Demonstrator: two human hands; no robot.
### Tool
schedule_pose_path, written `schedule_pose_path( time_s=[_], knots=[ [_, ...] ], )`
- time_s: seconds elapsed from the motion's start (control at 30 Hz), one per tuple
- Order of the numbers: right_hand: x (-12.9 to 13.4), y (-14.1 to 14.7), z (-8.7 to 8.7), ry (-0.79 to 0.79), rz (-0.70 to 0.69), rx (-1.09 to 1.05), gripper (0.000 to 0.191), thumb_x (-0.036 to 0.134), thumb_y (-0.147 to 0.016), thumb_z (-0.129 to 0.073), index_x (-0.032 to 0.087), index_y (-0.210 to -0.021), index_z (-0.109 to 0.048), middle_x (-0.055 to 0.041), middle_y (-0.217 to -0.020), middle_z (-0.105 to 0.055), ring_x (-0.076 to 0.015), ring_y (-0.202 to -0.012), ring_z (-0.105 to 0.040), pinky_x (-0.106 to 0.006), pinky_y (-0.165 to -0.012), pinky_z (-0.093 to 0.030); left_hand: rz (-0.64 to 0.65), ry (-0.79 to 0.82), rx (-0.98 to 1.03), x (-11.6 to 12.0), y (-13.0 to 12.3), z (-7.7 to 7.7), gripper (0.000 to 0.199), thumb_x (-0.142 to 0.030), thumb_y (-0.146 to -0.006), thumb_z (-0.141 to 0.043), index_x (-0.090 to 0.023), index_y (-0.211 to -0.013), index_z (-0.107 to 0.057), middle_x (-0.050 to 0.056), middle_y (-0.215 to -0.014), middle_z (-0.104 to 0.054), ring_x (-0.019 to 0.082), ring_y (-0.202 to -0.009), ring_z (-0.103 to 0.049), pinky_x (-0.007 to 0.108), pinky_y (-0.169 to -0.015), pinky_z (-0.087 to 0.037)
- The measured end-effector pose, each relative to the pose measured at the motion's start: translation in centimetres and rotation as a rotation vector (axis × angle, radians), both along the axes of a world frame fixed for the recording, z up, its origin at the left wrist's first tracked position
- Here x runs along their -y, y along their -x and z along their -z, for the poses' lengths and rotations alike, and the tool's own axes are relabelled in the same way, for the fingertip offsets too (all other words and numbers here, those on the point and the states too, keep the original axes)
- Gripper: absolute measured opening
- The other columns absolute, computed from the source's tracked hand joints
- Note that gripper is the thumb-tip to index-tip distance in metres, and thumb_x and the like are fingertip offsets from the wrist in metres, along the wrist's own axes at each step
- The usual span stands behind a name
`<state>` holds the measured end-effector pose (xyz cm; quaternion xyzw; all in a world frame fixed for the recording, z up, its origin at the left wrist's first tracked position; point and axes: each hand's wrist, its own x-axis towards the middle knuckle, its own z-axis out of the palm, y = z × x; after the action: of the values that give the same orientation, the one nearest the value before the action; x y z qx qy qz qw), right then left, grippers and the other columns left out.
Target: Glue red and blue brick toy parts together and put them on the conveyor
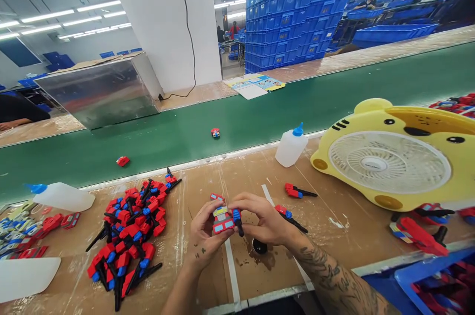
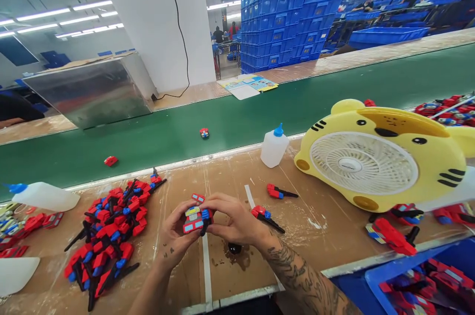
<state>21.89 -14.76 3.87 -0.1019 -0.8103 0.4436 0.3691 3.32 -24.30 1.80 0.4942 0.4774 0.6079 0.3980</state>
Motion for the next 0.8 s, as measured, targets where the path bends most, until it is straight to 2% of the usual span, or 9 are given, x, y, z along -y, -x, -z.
schedule_pose_path(
  time_s=[0.17, 0.3, 0.4, 0.5, 0.63, 0.8],
  knots=[
    [1.2, 0.6, -0.1, -0.073, 0.001, -0.018, 0.039, 0.027, -0.086, -0.069, 0.021, -0.125, -0.062, -0.0101, -0.110, -0.065, -0.0211, -0.099, -0.061, -0.034, -0.086, -0.052, 0.025, -0.004, 0.003, 0.8, 0.3, -0.1, 0.049, -0.023, -0.067, -0.085, -0.022, -0.114, -0.072, 0.012, -0.115, -0.065, 0.026, -0.104, -0.065, 0.031, -0.086, -0.054],
    [1.4, -0.3, -1.0, -0.037, 0.092, -0.081, 0.038, 0.026, -0.084, -0.072, 0.022, -0.122, -0.063, -0.0080, -0.100, -0.065, -0.0200, -0.091, -0.061, -0.033, -0.082, -0.052, -0.070, 0.029, 0.138, 2.0, 1.7, 0.4, 0.053, -0.022, -0.063, -0.088, -0.022, -0.114, -0.072, 0.010, -0.110, -0.069, 0.024, -0.093, -0.069, 0.028, -0.079, -0.056],
    [0.8, -1.4, -1.9, 0.147, 0.150, -0.123, 0.033, 0.027, -0.084, -0.073, 0.023, -0.116, -0.066, -0.0056, -0.094, -0.063, -0.0179, -0.083, -0.061, -0.031, -0.075, -0.052, -0.141, 0.029, 0.282, 2.6, 3.6, 0.8, 0.056, -0.025, -0.059, -0.090, -0.023, -0.112, -0.073, 0.008, -0.100, -0.071, 0.019, -0.078, -0.071, 0.023, -0.069, -0.056],
    [0.4, -1.3, -2.2, 0.406, 0.104, -0.092, 0.029, 0.030, -0.083, -0.074, 0.023, -0.111, -0.068, -0.0045, -0.094, -0.063, -0.0168, -0.080, -0.062, -0.030, -0.073, -0.053, -0.102, -0.026, 0.410, 2.5, 4.0, 0.7, 0.062, -0.035, -0.054, -0.093, -0.022, -0.112, -0.073, 0.009, -0.103, -0.070, 0.019, -0.079, -0.070, 0.024, -0.069, -0.057],
    [0.8, 0.1, -1.3, 0.644, 0.102, -0.068, 0.036, 0.031, -0.078, -0.078, 0.022, -0.110, -0.066, -0.0033, -0.092, -0.066, -0.0168, -0.084, -0.064, -0.029, -0.077, -0.054, -0.037, -0.032, 0.568, 2.0, 2.5, 0.6, 0.067, -0.040, -0.055, -0.092, -0.024, -0.117, -0.071, 0.009, -0.113, -0.068, 0.015, -0.079, -0.068, 0.021, -0.069, -0.056],
    [1.2, 0.6, 0.0, 0.823, 0.054, -0.081, 0.035, 0.035, -0.072, -0.083, 0.019, -0.098, -0.066, -0.0026, -0.086, -0.064, -0.0160, -0.079, -0.063, -0.032, -0.076, -0.056, -0.012, 0.075, 0.668, 2.7, 2.1, 1.1, 0.058, -0.038, -0.063, -0.088, -0.023, -0.116, -0.070, 0.011, -0.123, -0.065, 0.016, -0.091, -0.067, 0.013, -0.059, -0.050]
  ],
)
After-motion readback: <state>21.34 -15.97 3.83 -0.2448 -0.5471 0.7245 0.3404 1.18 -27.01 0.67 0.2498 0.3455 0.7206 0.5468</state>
